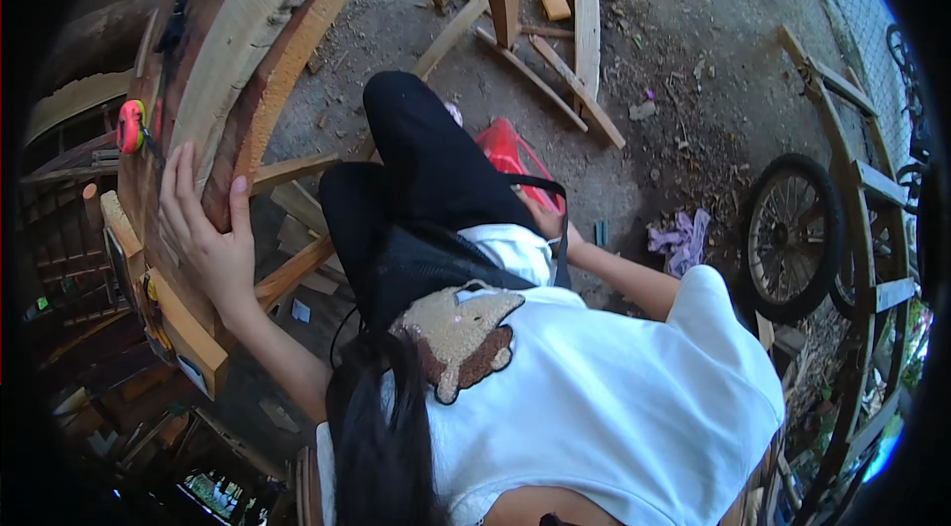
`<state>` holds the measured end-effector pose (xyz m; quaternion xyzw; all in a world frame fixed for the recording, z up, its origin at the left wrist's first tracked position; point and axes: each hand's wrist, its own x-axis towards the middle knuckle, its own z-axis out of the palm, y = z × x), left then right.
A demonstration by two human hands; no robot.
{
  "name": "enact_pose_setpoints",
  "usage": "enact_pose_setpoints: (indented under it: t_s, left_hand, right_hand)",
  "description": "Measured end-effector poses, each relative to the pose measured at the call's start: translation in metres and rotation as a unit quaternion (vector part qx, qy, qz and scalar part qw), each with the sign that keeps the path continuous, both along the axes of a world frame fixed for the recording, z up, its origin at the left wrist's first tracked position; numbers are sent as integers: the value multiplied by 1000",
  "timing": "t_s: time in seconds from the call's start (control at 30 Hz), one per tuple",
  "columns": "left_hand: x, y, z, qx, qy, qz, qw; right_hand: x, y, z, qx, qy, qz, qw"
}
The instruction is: Measuring, sawing, and sanding a piece of wood at a workbench.
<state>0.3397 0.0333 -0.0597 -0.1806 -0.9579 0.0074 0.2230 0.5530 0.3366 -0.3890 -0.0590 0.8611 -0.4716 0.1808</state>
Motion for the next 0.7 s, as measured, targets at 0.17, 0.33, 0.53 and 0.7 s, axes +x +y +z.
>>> enact_pose_setpoints:
  t_s: [0.17,0.33,0.53,0.7]
  left_hand:
    - [-8,-12,4,-6,-4,-2,1000]
    - [-12,-9,-3,14,-24,25,999]
    - [-31,-28,19,68,-129,-50,988]
    - [-28,-35,-1,81,-65,-51,993]
  right_hand:
    - [3,-8,-9,40,-101,0,994]
    - [-16,5,-12,-17,-142,65,988]
    - [-49,-10,32,73,-187,101,974]
    - [-31,-25,22,151,-236,-37,959]
